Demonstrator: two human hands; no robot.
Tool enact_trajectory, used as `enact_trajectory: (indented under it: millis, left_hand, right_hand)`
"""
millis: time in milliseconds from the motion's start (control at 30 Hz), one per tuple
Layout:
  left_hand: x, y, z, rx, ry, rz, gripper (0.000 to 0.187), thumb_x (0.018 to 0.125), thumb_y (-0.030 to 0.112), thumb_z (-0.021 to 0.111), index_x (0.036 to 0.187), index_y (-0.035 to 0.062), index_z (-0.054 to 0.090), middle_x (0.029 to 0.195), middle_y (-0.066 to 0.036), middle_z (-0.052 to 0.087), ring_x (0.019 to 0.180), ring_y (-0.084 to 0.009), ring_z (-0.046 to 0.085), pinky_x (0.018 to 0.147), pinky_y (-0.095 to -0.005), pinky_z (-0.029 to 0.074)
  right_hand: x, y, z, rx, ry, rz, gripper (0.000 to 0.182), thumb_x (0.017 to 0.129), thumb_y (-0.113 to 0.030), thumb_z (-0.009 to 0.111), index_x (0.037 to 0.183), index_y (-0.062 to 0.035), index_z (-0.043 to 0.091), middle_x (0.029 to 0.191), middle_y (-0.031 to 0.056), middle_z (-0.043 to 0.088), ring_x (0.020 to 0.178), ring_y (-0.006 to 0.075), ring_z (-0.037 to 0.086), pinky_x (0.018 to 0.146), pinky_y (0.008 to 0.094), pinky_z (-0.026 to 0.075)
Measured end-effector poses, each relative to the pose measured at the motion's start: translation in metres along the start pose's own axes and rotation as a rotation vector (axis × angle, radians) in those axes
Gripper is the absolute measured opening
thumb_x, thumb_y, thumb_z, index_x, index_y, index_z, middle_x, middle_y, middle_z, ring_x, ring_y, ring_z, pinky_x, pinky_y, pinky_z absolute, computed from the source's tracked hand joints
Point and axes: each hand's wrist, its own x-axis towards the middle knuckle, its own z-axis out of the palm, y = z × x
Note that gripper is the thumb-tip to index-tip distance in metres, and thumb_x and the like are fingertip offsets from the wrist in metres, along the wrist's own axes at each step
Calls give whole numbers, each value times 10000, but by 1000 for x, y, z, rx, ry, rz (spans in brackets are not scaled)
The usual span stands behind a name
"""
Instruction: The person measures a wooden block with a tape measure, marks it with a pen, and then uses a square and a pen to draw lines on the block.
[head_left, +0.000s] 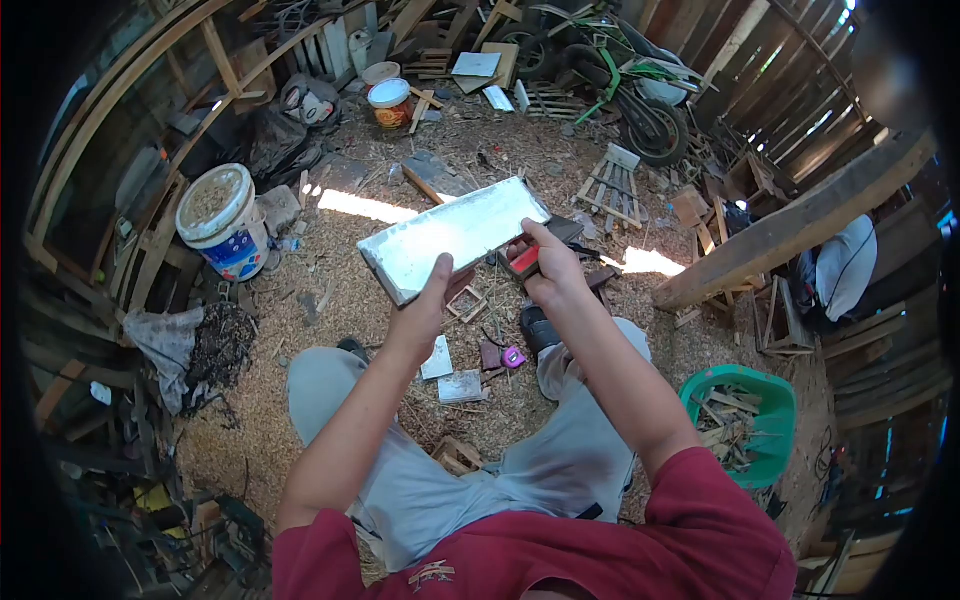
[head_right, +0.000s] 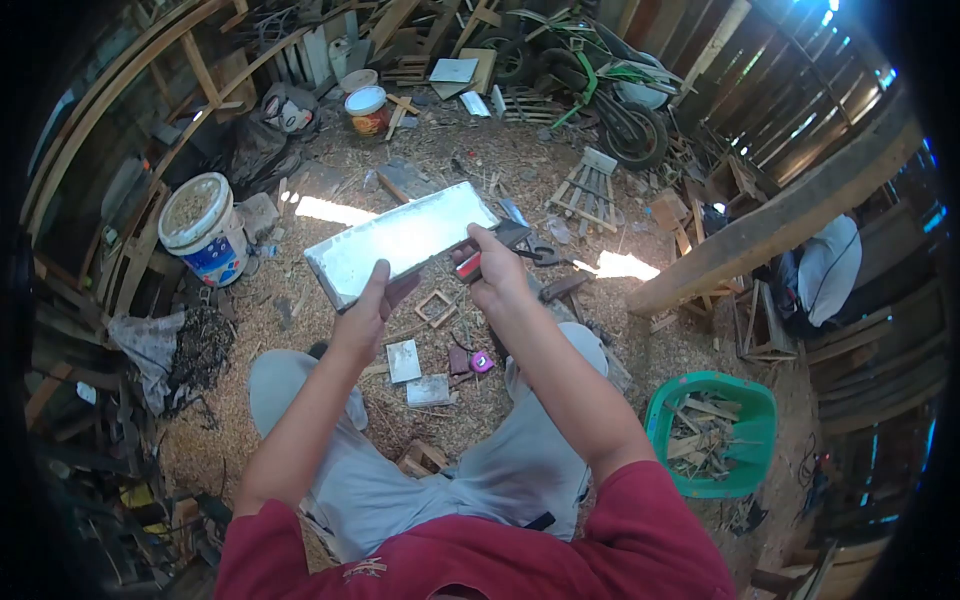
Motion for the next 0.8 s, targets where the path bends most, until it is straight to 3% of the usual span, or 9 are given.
enact_trajectory:
  millis: [100, 233, 267, 367, 467, 567, 700, 733, 800]
  left_hand:
    - [1, 16, 2, -266, 12, 4, 458, 1101, 289, 528, 1439, -11, 456, 1377, -181, 610, 1249, -319, 646, 1126, -479, 522]
    - [9, 31, -12, -332, 155, -7, 483, 1101, 363, 513, 1370, -37, 484, 1260, -208, 653, 1097, -324, 720, 951, -446, 643]
    - [10, 31, -16, -325, 185, -14, 502, 1103, 385, 497, 1358, -47, 485, 1225, -219, 659, 1068, -330, 726, 924, -448, 653]
    - [9, 31, -24, -325, 213, 2, 515, 1100, 402, 495, 1348, -50, 488, 1197, -216, 660, 1046, -330, 729, 919, -457, 654]
    - [11, 34, -32, -356, 211, -16, 549, 1102, 427, 471, 1355, -60, 485, 1238, -238, 651, 1104, -356, 712, 960, -441, 638]
    - [11, 38, -39, -339, 224, -14, 548, 1102, 428, 467, 1363, -53, 478, 1255, -246, 647, 1108, -353, 710, 962, -441, 636]
    - [8, 43, -41, -321, 219, -16, 576, 1104, 441, 446, 1383, -63, 455, 1297, -259, 625, 1156, -358, 689, 990, -445, 622]
    - [8, 44, -41, -337, 208, -25, 586, 1105, 446, 436, 1388, -67, 450, 1307, -262, 618, 1167, -366, 682, 1006, -454, 611]
    - [7, 44, -41, -367, 186, -46, 605, 1108, 456, 415, 1398, -73, 440, 1326, -268, 604, 1190, -380, 668, 1038, -472, 589]
  right_hand:
    - [-19, 6, 12, -30, 51, -39, 206, 987, -140, 700, 1125, -25, 598, 946, 55, 615, 769, 162, 599, 623, 301, 518]
    - [-25, 14, 4, -107, 127, -124, 231, 959, -180, 736, 1102, -64, 596, 888, 5, 603, 767, 123, 566, 613, 286, 459]
    - [-23, 16, 1, -158, 35, -198, 240, 957, -205, 734, 1094, -75, 587, 877, -8, 594, 768, 102, 554, 618, 280, 439]
    - [-21, 21, 1, -228, 91, -523, 233, 995, -222, 692, 1134, -80, 570, 920, -7, 582, 802, 90, 544, 667, 262, 436]
    - [-42, 11, 9, -337, -19, -773, 303, 1038, -230, 634, 1256, -43, 541, 1016, 20, 584, 855, 76, 526, 741, 244, 439]
    - [-62, -5, 19, -662, -118, -1028, 347, 1098, -225, 536, 1347, 11, 481, 1071, 55, 572, 967, 145, 567, 909, 334, 478]
    - [-60, -23, 14, -1093, -460, -1143, 512, 899, -76, 758, 1361, -20, 545, 1116, 134, 604, 1010, 265, 614, 915, 381, 498]
    - [-66, -30, 19, -1321, -452, -1457, 634, 765, -73, 851, 1346, -54, 597, 1081, 170, 592, 996, 357, 603, 901, 429, 488]
    - [-60, -25, 14, -1406, -572, -1301, 620, 785, -87, 856, 1353, -56, 609, 1136, 179, 592, 1029, 365, 602, 900, 426, 498]
